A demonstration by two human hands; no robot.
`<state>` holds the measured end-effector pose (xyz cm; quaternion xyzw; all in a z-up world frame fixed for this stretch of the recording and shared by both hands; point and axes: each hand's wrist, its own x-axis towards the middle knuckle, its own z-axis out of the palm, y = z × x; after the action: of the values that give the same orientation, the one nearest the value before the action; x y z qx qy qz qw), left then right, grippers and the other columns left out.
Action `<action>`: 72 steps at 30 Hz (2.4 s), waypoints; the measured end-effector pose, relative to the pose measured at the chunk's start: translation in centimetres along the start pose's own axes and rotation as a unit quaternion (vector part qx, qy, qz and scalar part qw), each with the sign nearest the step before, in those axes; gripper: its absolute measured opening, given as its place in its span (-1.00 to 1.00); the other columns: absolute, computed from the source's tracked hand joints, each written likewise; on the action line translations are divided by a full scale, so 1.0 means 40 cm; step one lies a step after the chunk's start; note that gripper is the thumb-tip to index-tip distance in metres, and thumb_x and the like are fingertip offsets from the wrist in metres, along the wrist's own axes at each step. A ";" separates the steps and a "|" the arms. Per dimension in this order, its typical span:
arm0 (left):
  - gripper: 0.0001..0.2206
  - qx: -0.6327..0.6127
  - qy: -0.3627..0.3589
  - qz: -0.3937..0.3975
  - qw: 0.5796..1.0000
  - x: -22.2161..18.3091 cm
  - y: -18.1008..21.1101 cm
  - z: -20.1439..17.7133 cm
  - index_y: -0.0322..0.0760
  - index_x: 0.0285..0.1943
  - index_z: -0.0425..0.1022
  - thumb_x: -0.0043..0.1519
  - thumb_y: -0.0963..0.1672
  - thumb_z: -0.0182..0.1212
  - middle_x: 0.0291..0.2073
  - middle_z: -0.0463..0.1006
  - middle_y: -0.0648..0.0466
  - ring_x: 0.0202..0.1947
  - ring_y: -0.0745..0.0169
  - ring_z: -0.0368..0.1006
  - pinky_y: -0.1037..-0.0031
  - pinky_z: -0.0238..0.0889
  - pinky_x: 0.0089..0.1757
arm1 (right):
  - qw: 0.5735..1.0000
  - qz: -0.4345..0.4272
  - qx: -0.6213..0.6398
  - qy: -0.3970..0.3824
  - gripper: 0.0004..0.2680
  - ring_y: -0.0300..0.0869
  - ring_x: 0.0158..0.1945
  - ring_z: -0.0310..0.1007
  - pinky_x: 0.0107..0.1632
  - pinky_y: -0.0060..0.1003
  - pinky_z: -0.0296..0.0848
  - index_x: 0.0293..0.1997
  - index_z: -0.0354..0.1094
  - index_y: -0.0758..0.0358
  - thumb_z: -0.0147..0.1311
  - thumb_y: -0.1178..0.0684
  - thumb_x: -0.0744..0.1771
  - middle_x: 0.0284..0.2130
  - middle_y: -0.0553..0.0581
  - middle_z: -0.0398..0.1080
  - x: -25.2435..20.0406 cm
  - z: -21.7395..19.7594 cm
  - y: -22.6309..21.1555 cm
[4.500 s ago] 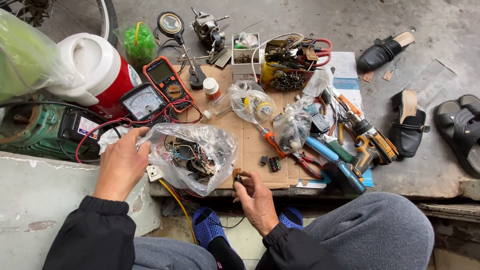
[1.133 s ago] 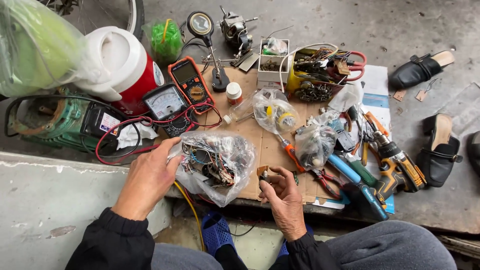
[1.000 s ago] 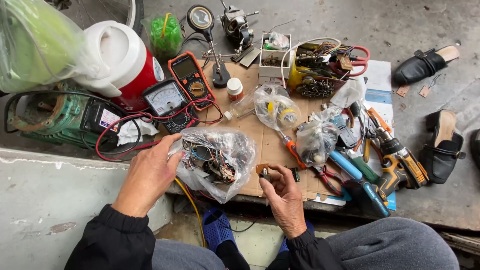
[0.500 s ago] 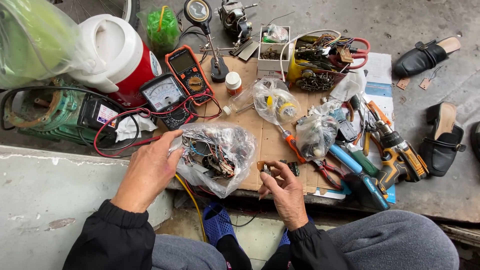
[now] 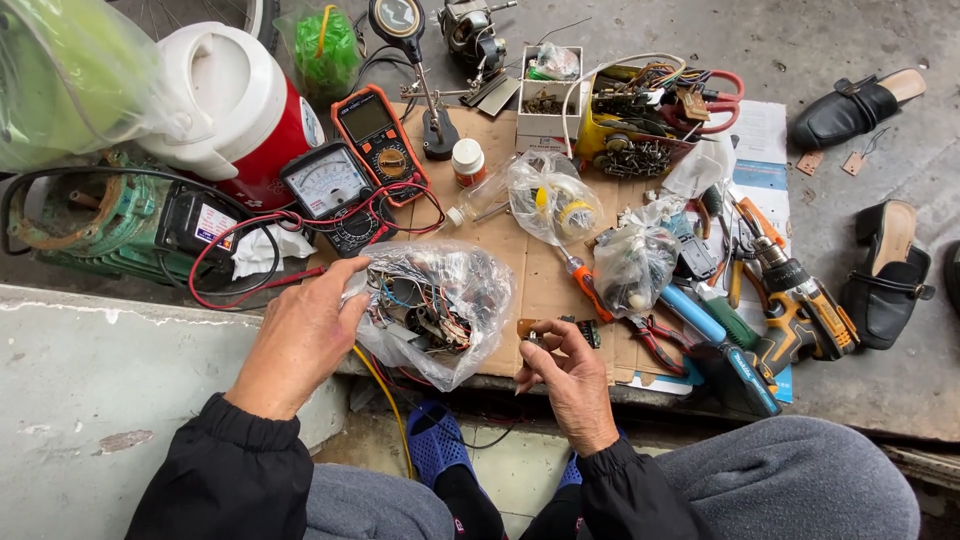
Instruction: Sorting and inspecting various small electronic components from a plastic bag on a floor-based workspace.
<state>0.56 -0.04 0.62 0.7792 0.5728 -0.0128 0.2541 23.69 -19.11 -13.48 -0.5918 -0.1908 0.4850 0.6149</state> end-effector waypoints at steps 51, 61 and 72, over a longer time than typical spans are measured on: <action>-0.51 0.050 0.004 0.013 0.999 0.009 -0.025 0.025 0.16 0.49 0.44 0.32 -0.04 0.23 -0.19 0.81 -0.13 -0.17 -0.34 0.71 0.01 0.50 -0.12 | 0.999 0.022 0.026 0.003 -0.78 -0.08 -0.44 0.57 -0.41 -0.24 0.62 0.17 0.45 0.46 0.21 0.21 0.39 -0.26 0.26 0.47 0.003 0.000 0.016; -0.52 0.022 0.023 0.023 0.999 0.005 -0.027 0.027 0.13 0.46 0.48 0.29 -0.05 0.24 -0.05 0.78 -0.13 -0.05 -0.40 0.66 -0.04 0.49 -0.08 | 0.999 0.038 0.011 0.016 -0.67 -0.07 -0.41 0.60 -0.37 -0.22 0.69 0.29 0.37 0.42 0.21 0.18 0.37 -0.15 0.30 0.47 0.001 0.002 -0.013; -0.54 0.008 0.024 0.050 0.998 0.004 -0.016 0.019 0.01 0.43 0.53 0.29 -0.09 0.23 -0.27 0.78 -0.17 -0.22 -0.40 0.66 -0.05 0.44 -0.16 | 0.973 0.073 0.220 -0.023 -0.67 -0.09 -0.24 0.58 -0.18 -0.24 0.57 0.42 0.33 0.38 -0.04 0.18 0.44 -0.17 0.27 0.47 0.015 -0.034 0.011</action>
<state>0.26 -0.06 -0.32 0.8087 0.5394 0.0143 0.2342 24.89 -19.43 -14.39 -0.4434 -0.0501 0.5720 0.6882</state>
